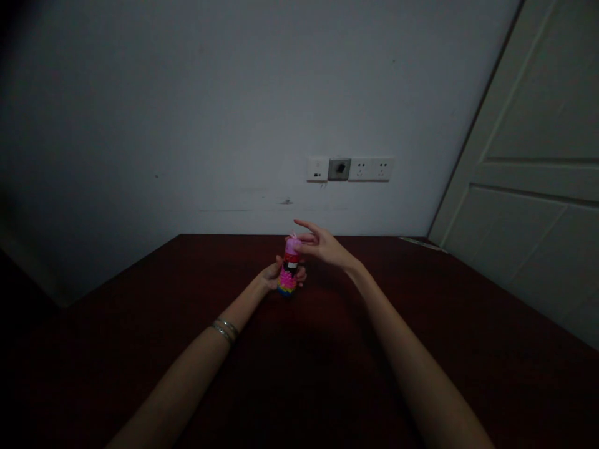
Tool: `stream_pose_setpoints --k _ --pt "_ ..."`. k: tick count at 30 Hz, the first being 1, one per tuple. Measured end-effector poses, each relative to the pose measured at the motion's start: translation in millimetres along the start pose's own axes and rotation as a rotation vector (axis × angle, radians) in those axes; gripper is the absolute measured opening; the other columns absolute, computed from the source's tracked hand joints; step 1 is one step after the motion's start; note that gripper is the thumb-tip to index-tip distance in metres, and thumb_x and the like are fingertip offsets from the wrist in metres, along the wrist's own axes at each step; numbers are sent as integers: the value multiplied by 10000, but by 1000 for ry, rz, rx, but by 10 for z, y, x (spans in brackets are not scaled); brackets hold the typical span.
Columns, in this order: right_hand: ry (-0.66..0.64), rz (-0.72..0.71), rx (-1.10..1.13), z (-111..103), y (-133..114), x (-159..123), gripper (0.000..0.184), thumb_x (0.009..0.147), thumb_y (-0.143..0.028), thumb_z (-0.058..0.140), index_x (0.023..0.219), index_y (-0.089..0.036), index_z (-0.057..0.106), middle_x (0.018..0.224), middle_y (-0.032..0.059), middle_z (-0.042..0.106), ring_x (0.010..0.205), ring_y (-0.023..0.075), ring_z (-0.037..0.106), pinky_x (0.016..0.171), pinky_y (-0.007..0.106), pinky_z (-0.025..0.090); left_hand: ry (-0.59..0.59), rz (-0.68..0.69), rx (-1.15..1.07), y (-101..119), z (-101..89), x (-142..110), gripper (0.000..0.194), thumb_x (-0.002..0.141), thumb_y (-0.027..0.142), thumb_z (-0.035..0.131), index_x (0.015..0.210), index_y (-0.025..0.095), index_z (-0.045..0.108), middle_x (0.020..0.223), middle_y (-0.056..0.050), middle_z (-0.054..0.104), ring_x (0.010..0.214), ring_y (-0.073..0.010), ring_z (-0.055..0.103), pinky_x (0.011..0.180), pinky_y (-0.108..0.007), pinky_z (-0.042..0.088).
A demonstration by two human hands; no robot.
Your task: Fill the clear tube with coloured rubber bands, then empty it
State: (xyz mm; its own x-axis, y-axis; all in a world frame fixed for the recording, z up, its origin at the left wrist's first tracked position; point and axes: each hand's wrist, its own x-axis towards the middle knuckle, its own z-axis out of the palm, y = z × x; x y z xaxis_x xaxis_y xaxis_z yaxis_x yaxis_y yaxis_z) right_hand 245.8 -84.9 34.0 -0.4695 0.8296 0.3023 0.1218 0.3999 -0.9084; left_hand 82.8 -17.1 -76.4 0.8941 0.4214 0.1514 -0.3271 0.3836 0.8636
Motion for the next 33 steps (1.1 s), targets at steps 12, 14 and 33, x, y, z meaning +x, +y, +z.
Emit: stream_pose_setpoints --k 12,14,33 --pt "139 87 -223 118 116 26 764 767 -443 554 1390 -194 187 999 87 589 798 190 581 727 345 500 57 17 88 193 114 -10 446 599 334 759 941 92 608 871 -126 650 823 -242 615 840 -427 405" --pt "109 94 -102 90 102 37 710 806 -426 498 1399 -212 172 1119 106 568 883 196 578 776 347 489 25 11 96 218 132 -23 470 619 343 743 973 65 609 907 -164 650 860 -264 616 861 -436 394" --pt "162 -29 -202 74 105 25 620 669 -304 676 1222 -168 432 925 61 569 846 182 574 797 376 493 -62 46 39 186 113 -55 452 622 277 723 1003 70 597 985 -188 646 946 -298 603 926 -458 356"
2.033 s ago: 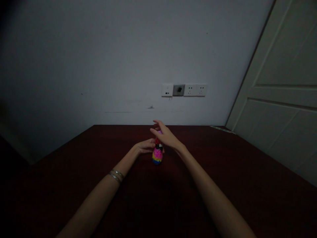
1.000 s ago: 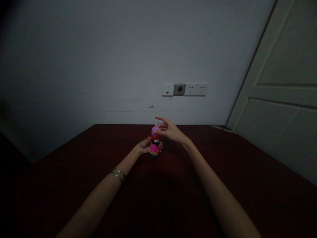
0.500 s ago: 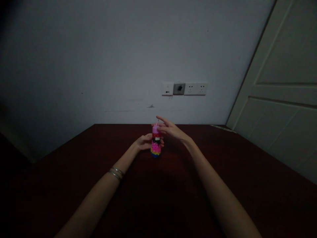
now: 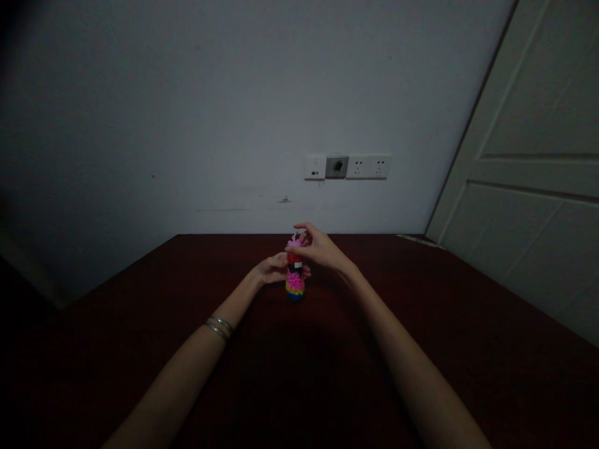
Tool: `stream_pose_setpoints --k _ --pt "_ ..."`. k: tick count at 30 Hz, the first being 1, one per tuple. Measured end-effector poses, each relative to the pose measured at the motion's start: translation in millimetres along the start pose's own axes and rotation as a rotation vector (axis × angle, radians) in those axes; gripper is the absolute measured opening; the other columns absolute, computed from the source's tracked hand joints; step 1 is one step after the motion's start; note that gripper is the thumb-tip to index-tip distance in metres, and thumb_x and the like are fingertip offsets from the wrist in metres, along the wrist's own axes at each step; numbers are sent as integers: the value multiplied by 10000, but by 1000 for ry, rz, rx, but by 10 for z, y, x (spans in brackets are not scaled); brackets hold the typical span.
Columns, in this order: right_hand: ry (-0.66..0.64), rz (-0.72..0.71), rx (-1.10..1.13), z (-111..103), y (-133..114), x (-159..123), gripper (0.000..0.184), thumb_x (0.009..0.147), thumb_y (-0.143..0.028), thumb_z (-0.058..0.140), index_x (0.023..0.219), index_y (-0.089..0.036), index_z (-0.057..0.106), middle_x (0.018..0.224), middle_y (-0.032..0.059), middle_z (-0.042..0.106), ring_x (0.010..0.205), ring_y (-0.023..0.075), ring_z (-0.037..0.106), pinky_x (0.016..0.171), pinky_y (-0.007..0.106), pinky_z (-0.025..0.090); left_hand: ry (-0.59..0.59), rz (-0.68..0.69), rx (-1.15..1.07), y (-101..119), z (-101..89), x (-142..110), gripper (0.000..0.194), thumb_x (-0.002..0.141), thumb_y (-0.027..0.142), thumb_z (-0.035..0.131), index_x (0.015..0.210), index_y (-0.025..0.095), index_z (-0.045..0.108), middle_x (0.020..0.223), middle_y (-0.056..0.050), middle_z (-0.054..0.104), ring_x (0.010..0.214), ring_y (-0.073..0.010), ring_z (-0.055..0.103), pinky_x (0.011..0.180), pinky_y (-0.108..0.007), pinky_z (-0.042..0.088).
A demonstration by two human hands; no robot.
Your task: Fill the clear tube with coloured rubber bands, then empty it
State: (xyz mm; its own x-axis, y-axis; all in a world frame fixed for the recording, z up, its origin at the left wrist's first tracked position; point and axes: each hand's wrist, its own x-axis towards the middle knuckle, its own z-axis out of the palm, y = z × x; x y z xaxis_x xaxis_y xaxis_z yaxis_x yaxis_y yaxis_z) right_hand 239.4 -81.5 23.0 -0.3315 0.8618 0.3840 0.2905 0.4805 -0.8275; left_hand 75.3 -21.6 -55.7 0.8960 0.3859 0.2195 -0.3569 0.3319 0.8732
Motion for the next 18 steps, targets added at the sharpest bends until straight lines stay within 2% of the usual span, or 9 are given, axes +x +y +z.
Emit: stream_pose_setpoints --k 2,5,9,18 --pt "-25 9 38 -6 15 4 642 698 -301 647 1270 -175 384 1022 88 567 922 192 570 835 378 482 3 -4 -7 12 2 -1 479 620 283 724 1031 80 585 985 -187 647 938 -300 607 919 -463 359" --pt "-138 31 155 -37 38 9 664 740 -289 599 1330 -190 310 1132 111 557 992 196 562 879 391 461 -17 -18 -14 26 16 -15 492 611 297 723 1028 77 583 1007 -202 637 943 -311 604 916 -469 360" --pt "-244 23 212 -67 49 2 657 746 -266 600 1333 -183 315 1115 114 584 959 196 581 865 409 465 -64 -42 -18 21 29 -42 470 606 307 715 993 68 599 1018 -211 631 965 -313 593 926 -461 355" --pt "-173 -29 155 -29 35 -4 580 677 -220 664 1214 -188 448 946 46 582 887 170 579 842 385 474 -18 -21 41 39 -13 -59 415 623 266 723 970 63 619 972 -176 649 946 -283 602 933 -444 353"
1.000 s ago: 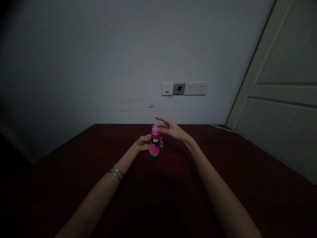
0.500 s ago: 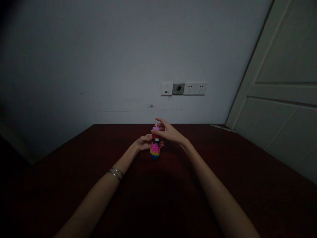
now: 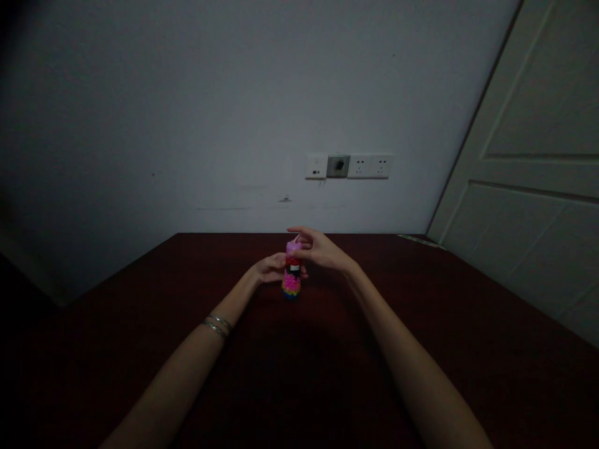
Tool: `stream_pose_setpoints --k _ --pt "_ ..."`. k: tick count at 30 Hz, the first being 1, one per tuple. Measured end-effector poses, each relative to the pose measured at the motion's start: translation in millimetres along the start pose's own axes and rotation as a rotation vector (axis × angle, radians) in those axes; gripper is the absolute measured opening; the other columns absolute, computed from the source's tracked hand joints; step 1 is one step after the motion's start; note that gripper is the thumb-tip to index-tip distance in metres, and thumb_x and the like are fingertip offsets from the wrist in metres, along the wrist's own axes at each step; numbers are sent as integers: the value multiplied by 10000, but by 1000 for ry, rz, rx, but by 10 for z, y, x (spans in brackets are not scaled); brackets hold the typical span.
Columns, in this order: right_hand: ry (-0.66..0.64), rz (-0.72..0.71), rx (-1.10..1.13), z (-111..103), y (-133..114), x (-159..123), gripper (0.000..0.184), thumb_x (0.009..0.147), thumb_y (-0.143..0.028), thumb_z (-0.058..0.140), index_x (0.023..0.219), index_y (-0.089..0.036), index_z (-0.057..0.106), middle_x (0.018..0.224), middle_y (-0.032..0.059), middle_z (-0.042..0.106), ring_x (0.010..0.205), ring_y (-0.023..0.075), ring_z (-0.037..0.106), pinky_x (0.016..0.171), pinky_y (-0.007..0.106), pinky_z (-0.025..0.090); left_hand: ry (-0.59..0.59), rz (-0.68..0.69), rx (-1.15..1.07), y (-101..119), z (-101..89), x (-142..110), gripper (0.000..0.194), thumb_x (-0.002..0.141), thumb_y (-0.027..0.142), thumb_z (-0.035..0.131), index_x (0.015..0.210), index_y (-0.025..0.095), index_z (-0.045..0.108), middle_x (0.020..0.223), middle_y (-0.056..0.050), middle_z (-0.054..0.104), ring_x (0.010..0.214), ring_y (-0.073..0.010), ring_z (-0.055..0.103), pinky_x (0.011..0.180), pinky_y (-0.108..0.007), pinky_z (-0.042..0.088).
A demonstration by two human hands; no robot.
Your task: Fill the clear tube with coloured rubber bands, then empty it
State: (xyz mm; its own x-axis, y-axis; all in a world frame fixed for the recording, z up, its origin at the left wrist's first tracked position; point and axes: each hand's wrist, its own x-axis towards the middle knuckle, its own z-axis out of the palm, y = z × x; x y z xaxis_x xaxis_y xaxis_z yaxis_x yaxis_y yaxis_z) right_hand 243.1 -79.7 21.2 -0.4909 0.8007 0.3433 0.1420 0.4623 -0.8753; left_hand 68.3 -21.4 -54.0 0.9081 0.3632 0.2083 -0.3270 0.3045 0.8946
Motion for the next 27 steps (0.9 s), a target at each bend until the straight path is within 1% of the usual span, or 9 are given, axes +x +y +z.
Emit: stream_pose_setpoints --k 5,10,13,16,19,21,23,25,27 --pt "27 -10 -18 -12 45 2 561 659 -212 675 1176 -186 458 914 38 573 856 162 573 827 376 474 56 -50 120 64 -68 -28 457 630 306 740 987 51 615 976 -189 645 947 -278 603 913 -425 370" --pt "-1 -55 -125 -17 82 -15 405 708 -229 628 1086 -199 486 887 27 572 816 156 563 793 364 477 73 -68 249 119 -85 -44 446 648 286 735 1012 64 606 989 -186 644 946 -262 606 903 -407 381" --pt "-11 -67 -187 -12 74 -31 359 738 -240 594 1079 -207 489 895 27 574 815 160 561 772 358 480 76 -66 257 136 -77 -52 439 658 289 728 1014 64 604 988 -186 644 954 -256 605 911 -401 379" --pt "-10 -70 -260 -11 76 -37 438 757 -245 573 1177 -210 455 915 34 584 810 161 564 762 353 479 93 -78 263 140 -61 -52 430 654 268 729 1017 73 604 977 -173 650 951 -251 607 912 -399 382" --pt "-67 -52 -367 -23 95 -34 554 745 -230 587 1271 -209 416 949 44 600 797 159 569 761 354 473 105 -123 316 123 -22 -30 385 628 208 741 972 84 621 935 -148 664 922 -236 617 903 -389 393" --pt "-110 -34 -443 -48 100 -31 547 719 -220 612 1247 -197 470 996 59 605 824 171 569 769 356 464 111 -151 337 104 13 -7 356 623 185 739 947 86 628 925 -142 667 909 -226 619 904 -383 394" --pt "-116 -15 -485 -100 89 -34 500 700 -225 629 1189 -182 535 1020 71 608 854 186 567 774 354 459 134 -160 338 93 38 11 368 628 190 734 965 89 625 958 -144 661 916 -218 614 909 -374 392" --pt "-89 15 -487 -193 56 -50 481 693 -245 637 1161 -176 556 983 68 620 838 187 570 762 347 462 180 -164 341 97 31 14 410 632 204 732 1010 102 611 1017 -144 644 929 -207 607 897 -358 402" --pt "-30 54 -477 -334 7 -88 507 683 -271 648 1169 -172 545 910 56 627 786 178 574 737 337 472 250 -171 354 113 -21 -4 438 648 232 723 1051 123 592 1065 -147 626 940 -201 601 864 -344 424"
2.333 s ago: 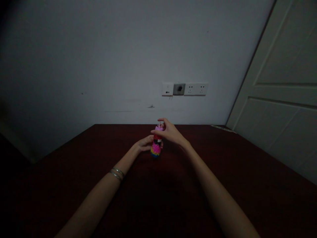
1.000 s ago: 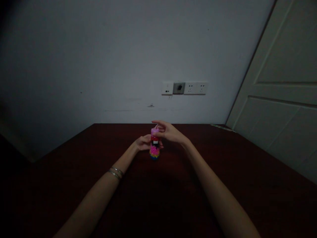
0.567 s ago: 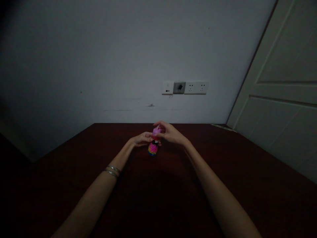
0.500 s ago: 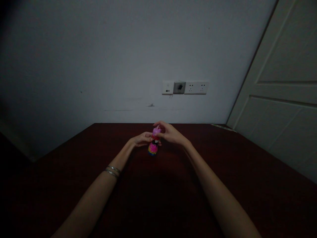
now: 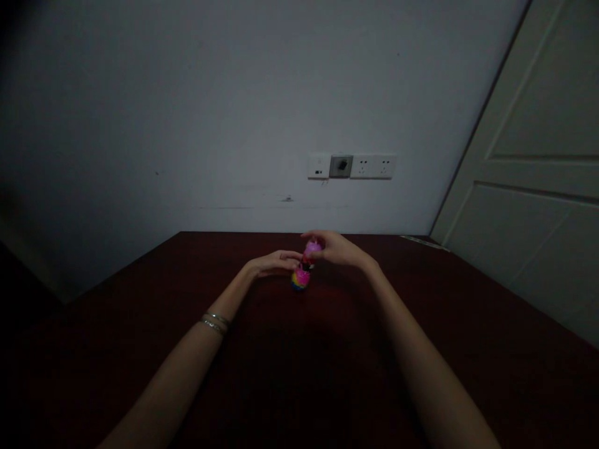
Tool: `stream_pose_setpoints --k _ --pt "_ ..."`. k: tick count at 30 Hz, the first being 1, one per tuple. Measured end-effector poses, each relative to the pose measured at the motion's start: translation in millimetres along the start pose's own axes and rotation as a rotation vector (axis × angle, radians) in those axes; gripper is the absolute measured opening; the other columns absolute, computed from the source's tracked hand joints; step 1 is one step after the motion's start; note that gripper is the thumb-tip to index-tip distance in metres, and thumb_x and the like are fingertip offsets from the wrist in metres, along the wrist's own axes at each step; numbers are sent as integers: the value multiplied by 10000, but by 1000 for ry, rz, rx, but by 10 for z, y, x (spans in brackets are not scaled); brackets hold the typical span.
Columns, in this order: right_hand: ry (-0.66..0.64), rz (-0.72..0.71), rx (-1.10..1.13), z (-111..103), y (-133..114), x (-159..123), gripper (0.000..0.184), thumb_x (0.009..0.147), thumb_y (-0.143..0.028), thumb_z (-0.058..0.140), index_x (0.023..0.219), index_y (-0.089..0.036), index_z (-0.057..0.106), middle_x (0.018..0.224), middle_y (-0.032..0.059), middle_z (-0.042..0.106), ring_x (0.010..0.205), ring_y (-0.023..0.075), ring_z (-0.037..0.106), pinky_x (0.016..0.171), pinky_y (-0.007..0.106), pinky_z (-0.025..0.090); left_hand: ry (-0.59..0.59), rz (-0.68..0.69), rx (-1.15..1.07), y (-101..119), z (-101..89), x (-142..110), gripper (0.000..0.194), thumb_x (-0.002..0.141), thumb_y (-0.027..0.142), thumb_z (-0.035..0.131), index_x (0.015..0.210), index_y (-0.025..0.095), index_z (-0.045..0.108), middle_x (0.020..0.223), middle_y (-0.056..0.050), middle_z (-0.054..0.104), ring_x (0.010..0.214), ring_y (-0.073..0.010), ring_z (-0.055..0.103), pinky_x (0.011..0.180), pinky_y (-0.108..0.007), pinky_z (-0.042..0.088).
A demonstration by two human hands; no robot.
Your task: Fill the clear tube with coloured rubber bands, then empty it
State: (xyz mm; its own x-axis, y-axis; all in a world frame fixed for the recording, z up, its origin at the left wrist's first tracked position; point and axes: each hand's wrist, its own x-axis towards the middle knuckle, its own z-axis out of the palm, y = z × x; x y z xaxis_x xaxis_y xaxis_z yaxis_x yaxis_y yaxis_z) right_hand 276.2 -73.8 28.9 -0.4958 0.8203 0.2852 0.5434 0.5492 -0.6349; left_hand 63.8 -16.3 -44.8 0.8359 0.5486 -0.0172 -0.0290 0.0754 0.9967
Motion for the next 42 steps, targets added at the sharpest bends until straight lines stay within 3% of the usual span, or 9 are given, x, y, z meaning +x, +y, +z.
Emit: stream_pose_setpoints --k 4,8,12,21,29,42 --pt "182 130 -13 -387 124 -166 580 656 -313 666 1195 -157 516 837 53 620 738 183 586 705 334 487 272 -10 29 -72 -223 -17 402 693 300 685 1046 142 577 1060 -157 625 912 -203 613 782 -325 465" --pt "421 221 -96 -751 442 -398 648 597 -352 702 1193 -169 524 932 78 600 761 195 593 720 338 492 588 -8 7 -203 -458 -52 326 683 279 684 959 138 585 972 -139 652 830 -195 634 699 -292 487" --pt "613 348 -144 -994 827 -642 717 587 -378 701 1238 -170 487 978 105 595 773 202 592 696 329 486 753 10 -71 -306 -614 -121 255 694 231 660 921 144 585 886 -110 667 753 -180 644 653 -274 494" --pt "830 558 -336 -1174 1092 -1063 609 668 -424 636 1187 -124 529 1001 178 603 824 260 583 693 335 450 795 81 -198 -392 -702 -189 226 710 224 640 917 159 579 795 -72 658 687 -164 637 645 -287 504" --pt "831 599 -392 -1167 1357 -1150 697 646 -441 650 1249 -151 455 1022 157 599 857 278 579 722 354 446 829 77 -214 -389 -696 -196 213 680 148 661 878 131 582 715 -56 645 615 -139 619 629 -279 501" --pt "738 637 -374 -1119 1526 -1173 815 603 -439 674 1302 -119 404 1039 146 589 853 260 583 708 347 465 815 81 -210 -436 -742 -185 220 658 89 665 866 111 596 690 -52 644 585 -117 612 625 -261 506"
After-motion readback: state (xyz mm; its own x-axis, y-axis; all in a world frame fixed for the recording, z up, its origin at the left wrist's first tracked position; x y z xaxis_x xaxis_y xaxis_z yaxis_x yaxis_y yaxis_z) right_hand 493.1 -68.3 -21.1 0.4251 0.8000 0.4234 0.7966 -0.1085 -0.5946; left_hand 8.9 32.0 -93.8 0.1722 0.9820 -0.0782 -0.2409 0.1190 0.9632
